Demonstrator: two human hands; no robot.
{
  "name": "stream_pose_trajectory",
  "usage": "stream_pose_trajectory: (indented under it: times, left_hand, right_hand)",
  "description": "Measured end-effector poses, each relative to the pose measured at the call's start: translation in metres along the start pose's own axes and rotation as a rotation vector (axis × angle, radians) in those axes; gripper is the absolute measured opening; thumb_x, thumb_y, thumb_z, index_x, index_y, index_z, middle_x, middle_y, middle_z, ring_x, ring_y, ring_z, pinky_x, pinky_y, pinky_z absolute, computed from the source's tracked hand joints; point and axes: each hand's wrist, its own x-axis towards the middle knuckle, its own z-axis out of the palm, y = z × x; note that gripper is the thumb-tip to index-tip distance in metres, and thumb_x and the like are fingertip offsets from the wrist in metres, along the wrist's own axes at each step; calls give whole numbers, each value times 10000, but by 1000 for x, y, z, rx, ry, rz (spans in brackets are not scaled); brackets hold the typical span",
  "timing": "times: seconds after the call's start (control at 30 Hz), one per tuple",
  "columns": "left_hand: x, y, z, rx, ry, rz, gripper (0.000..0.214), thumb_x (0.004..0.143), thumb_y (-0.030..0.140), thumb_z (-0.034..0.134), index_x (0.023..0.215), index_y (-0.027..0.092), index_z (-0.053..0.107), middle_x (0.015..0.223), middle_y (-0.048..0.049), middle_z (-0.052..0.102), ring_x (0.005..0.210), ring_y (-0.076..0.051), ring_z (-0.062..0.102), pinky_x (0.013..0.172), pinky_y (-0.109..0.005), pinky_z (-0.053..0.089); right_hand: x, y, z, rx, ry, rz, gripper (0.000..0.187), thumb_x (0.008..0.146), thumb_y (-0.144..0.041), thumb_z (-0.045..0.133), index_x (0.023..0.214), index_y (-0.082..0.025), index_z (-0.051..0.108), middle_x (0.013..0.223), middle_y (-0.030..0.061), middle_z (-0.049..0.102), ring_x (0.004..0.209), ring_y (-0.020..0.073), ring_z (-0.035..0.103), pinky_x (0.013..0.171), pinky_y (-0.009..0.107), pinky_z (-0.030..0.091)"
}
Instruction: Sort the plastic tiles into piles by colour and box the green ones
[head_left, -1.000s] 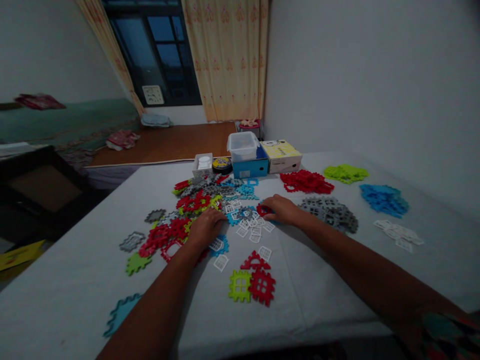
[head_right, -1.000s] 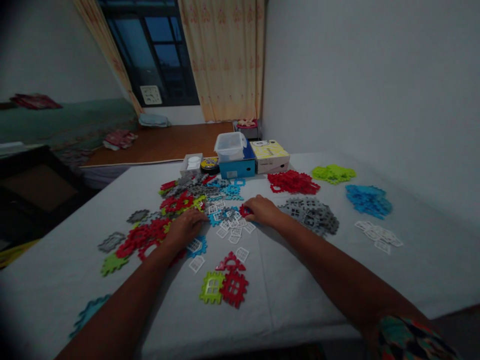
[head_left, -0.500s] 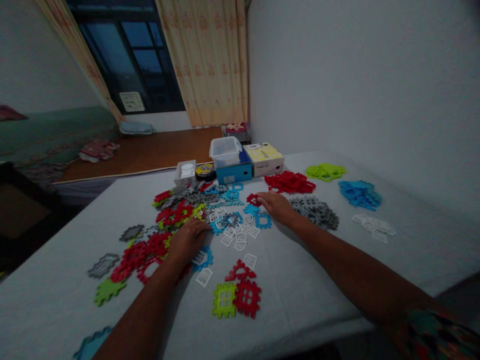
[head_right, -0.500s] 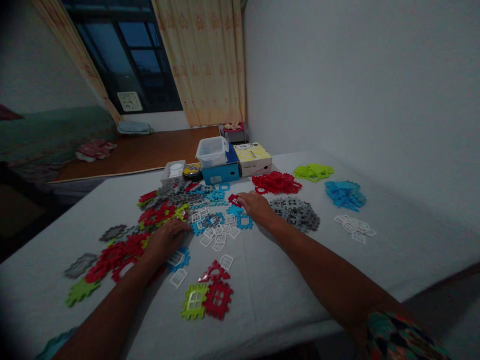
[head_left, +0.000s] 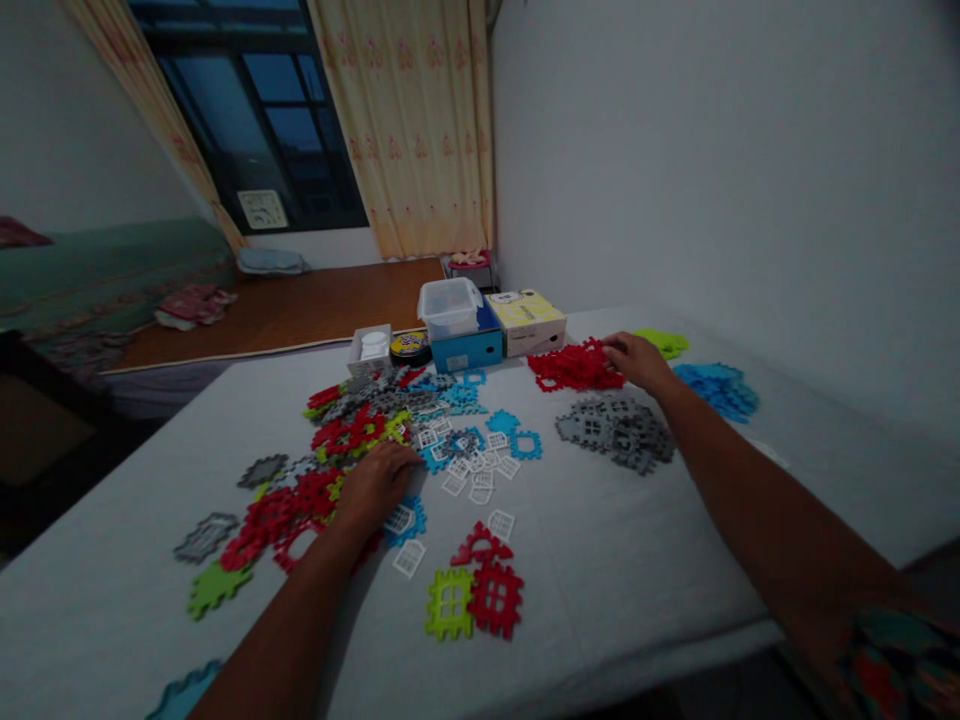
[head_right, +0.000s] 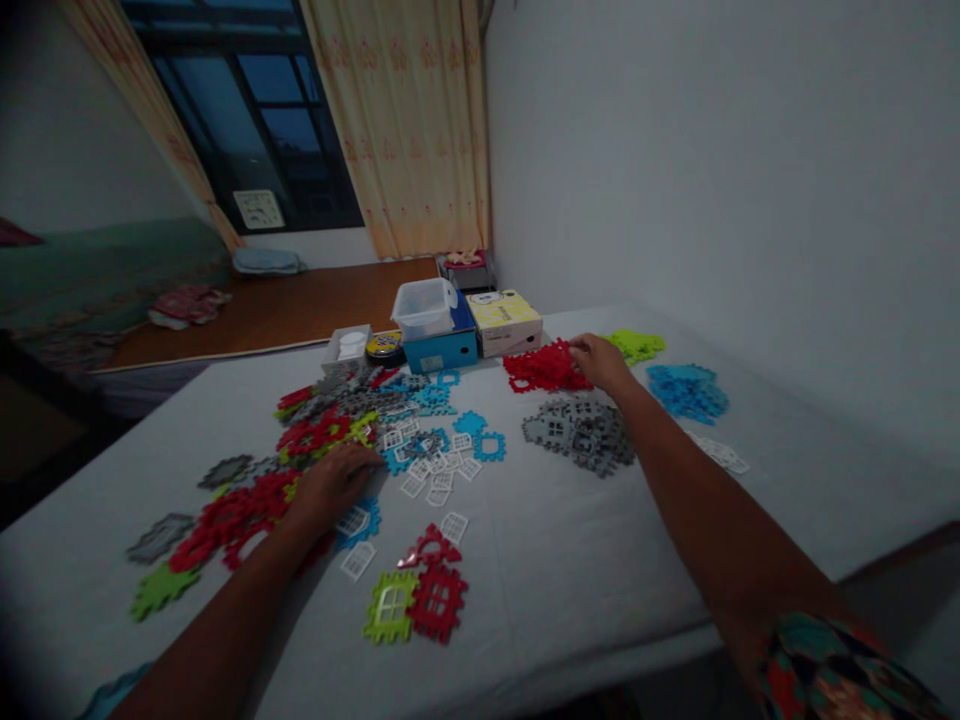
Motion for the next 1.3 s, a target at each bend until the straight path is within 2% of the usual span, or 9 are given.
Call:
stream_pose_trajectory:
  times: [0.17,0.43,0.6,0.73,0.83,0.93,1.1,1.2,1.3]
  left_hand:
    - [-1,0,0,-8,19,11,300,793,116,455,912,227,706,960,-51,700,956,-214,603,870,-352,484]
    - [-1,-2,2,-12,20,10,283,812,126,468,916,231,709,957,-50,700,948,-214,606,863,-349,484]
    - [-2,-1,4,-1,13,-10,276,833,131,472,942,234,705,996,-45,696,984,-213,599,886,-355,474]
    - [-2,4,1,20,-8,-13,280,811,100,484,932,224,704,977,-44,696,979,-212,592,887,-349,470]
    - [-1,6,1,18,-11,-2,283,804,88,488,921,231,702,968,-36,696,970,-205,588,884,-344,469]
    - [-2,6,1,-6,-12,27,290,803,82,491,935,231,702,976,-41,692,975,-199,589,897,-341,465]
    - [-4,8,1,-35,-18,-1,305,794,75,500,945,240,709,981,-39,690,976,-196,590,877,-330,471]
    - [-4,10,1,-46,-20,-1,310,793,76,501,948,244,711,975,-33,692,962,-194,590,871,-325,470]
    - [-3,11,0,-48,-24,9,310,792,73,501,940,244,714,975,-32,694,961,-195,588,880,-329,467]
  right_hand:
    - [24,12,-8,-253,-1,9,227,769,-240,636,966,-146,698,847,78,727,718,157,655,705,273,511]
    - [49,27,4,-171,-37,155,212,768,-244,643,910,-106,718,760,82,725,641,154,646,574,230,486]
    - [48,10,7,-216,-37,146,248,806,-234,594,977,-100,714,906,125,727,745,192,662,678,289,511]
    - [17,-38,30,-234,-80,-163,289,847,-256,549,1079,-152,686,1087,115,692,906,208,646,832,337,493]
    - [-31,-83,69,-129,-377,-443,249,862,-244,541,1056,-185,687,1046,77,702,894,189,644,827,323,489]
    - [-78,-117,114,-91,-589,-591,257,868,-262,565,1093,-196,669,1053,72,697,884,176,635,824,315,478]
    - [-116,-138,158,-238,-581,-740,335,838,-328,638,1128,-160,656,1120,121,672,1058,240,571,912,355,418]
    - [-118,-140,159,-247,-598,-774,236,891,-296,560,1044,-174,691,1088,106,690,1015,226,590,919,348,407]
    - [-112,-134,150,-155,-468,-629,280,940,-286,455,1072,-200,687,1088,79,699,976,201,610,891,324,426]
